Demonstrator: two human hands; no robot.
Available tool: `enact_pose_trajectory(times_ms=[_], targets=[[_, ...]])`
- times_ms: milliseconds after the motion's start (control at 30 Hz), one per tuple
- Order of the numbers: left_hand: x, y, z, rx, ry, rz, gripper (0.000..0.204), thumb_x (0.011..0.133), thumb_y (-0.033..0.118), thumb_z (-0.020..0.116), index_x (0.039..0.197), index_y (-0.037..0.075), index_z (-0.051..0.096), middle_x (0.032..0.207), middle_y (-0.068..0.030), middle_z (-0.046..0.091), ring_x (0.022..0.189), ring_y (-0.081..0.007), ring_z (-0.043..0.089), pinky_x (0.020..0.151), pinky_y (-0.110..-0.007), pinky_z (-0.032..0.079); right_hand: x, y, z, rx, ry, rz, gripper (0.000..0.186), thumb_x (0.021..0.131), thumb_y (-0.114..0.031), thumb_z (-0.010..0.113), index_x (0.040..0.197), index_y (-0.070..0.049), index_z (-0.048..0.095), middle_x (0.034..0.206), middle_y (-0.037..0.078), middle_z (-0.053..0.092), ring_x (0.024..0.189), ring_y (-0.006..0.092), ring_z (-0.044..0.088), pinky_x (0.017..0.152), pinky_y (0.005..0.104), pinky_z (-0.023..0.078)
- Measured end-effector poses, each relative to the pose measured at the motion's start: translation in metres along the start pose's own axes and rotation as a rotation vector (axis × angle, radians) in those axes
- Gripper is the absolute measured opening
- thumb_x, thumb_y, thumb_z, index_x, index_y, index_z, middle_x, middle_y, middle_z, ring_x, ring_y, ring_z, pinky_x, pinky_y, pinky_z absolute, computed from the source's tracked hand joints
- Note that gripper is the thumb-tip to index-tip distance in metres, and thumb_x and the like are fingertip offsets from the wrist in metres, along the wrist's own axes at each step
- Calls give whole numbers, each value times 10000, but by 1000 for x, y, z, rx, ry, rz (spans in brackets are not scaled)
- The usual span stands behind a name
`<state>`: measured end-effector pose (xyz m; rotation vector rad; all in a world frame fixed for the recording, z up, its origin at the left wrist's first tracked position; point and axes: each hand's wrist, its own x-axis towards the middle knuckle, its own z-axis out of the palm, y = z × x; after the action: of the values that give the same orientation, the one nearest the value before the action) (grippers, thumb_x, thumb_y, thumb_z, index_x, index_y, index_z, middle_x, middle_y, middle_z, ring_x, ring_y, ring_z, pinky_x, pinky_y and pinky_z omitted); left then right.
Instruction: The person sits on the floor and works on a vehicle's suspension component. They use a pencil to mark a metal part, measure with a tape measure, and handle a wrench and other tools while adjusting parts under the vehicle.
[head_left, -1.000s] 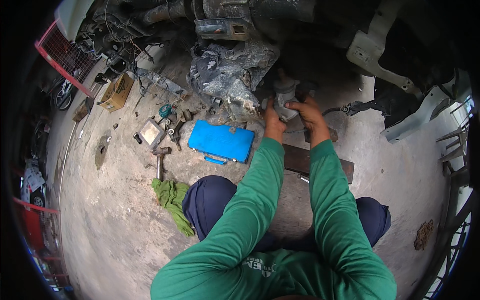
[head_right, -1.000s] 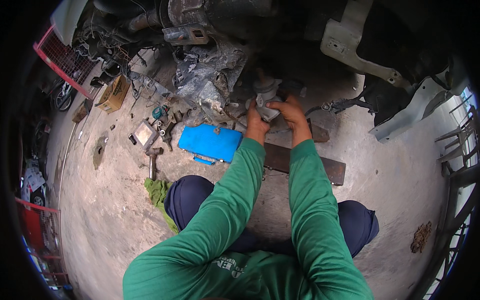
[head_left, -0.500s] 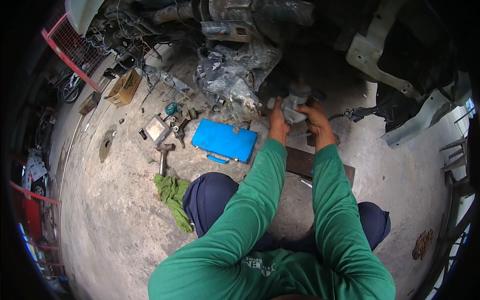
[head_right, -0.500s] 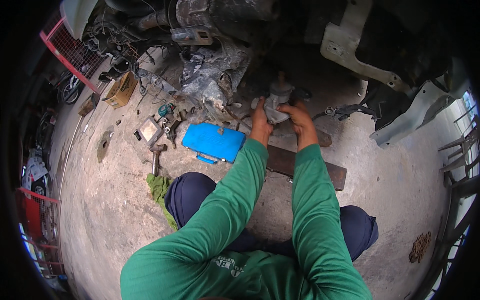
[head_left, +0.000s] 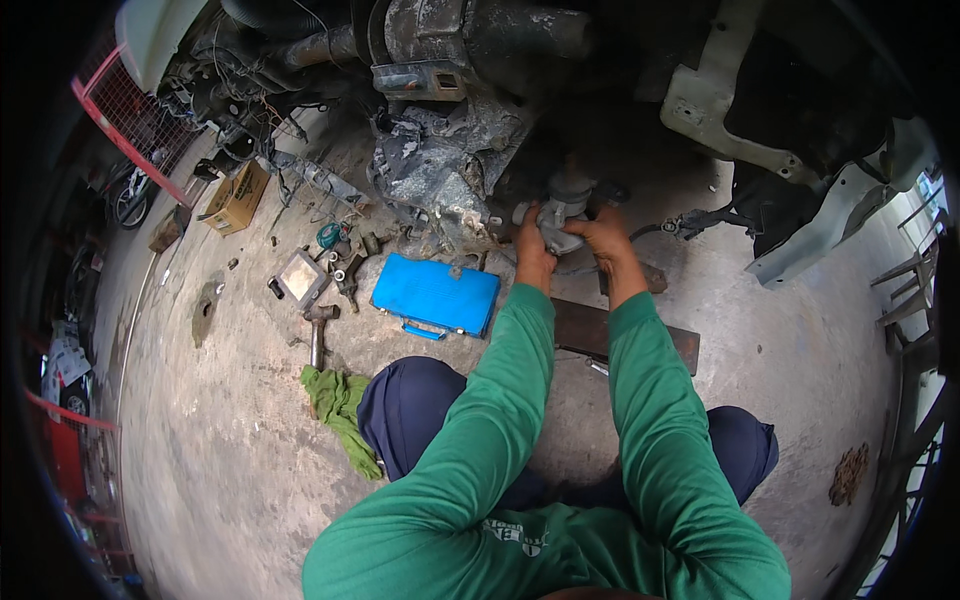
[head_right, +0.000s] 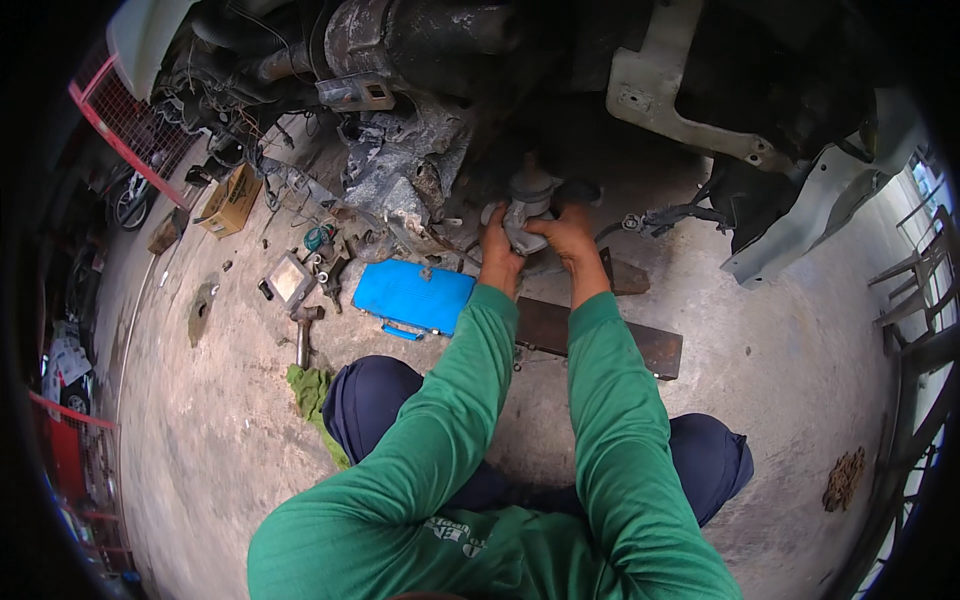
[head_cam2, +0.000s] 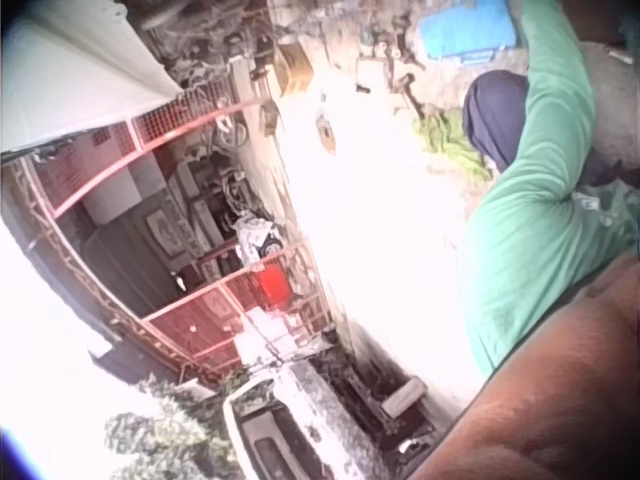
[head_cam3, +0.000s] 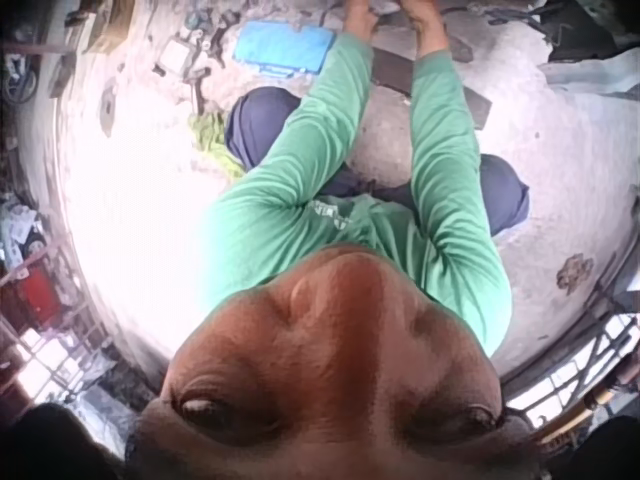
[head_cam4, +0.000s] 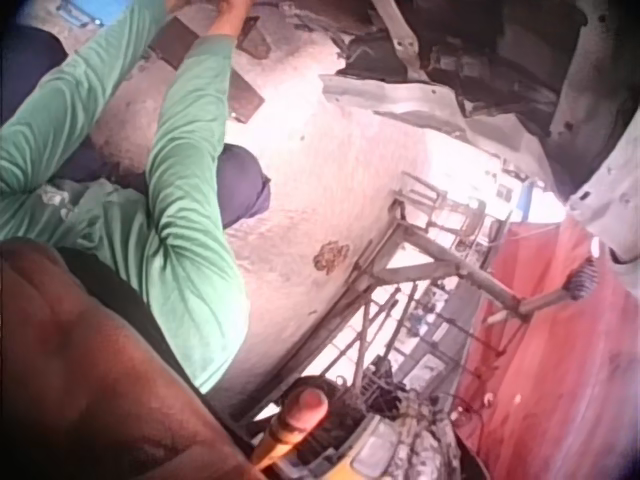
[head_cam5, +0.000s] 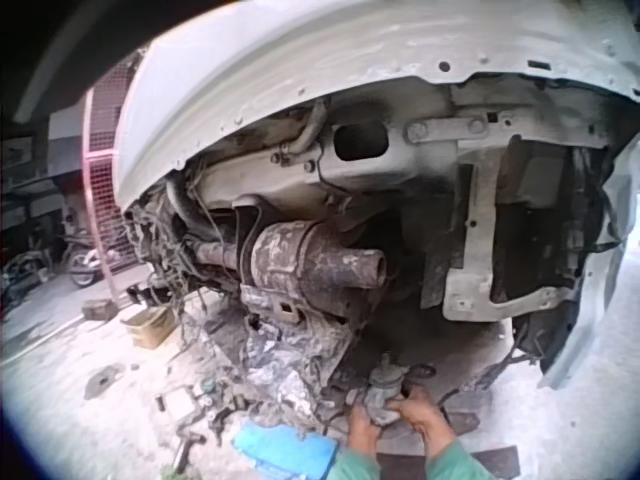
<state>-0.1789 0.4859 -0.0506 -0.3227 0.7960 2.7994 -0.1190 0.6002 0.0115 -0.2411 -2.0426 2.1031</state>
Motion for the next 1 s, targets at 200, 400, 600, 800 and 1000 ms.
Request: enact_pose_trajectory(times_ms=[200,400,600,800,1000], targets=[[-1,0,5,-3,-9,-70,353,1036,264,581,1291,20,591,1206,-137,694,1063,-283,707,887,-431,602,-6,-12,5,-32,15,-46,631,679,-34,849,1271,85,664,1197,183,730,1089,271,703,937,355,534],[-1,-5,6,-2,38,-44,399,1011,276,626,1314,19,584,1201,-133,698,1065,-278,707,881,-416,595,-7,-11,6,37,-8,-32,582,722,-24,819,1270,86,661,1204,172,724,1082,266,702,945,355,533],[16,-2,-9,84,147,59,430,987,268,658,1321,8,579,1195,-144,700,1043,-293,715,848,-433,602,-2,-7,12,61,-57,-12,571,756,16,773,1301,89,620,1229,170,699,1091,276,690,962,368,533],[6,17,-1,14,-2,-67,439,984,265,661,1324,-1,578,1198,-154,695,1032,-300,720,838,-438,613,0,-6,20,103,-29,-58,576,741,-13,809,1279,104,638,1217,187,710,1095,279,694,954,363,536],[-7,14,11,32,29,-35,422,994,275,649,1317,10,593,1201,-141,699,1053,-300,715,843,-442,609,1,-8,11,62,-25,-36,621,727,-33,829,1290,129,625,1234,206,708,1101,286,700,972,362,535]])
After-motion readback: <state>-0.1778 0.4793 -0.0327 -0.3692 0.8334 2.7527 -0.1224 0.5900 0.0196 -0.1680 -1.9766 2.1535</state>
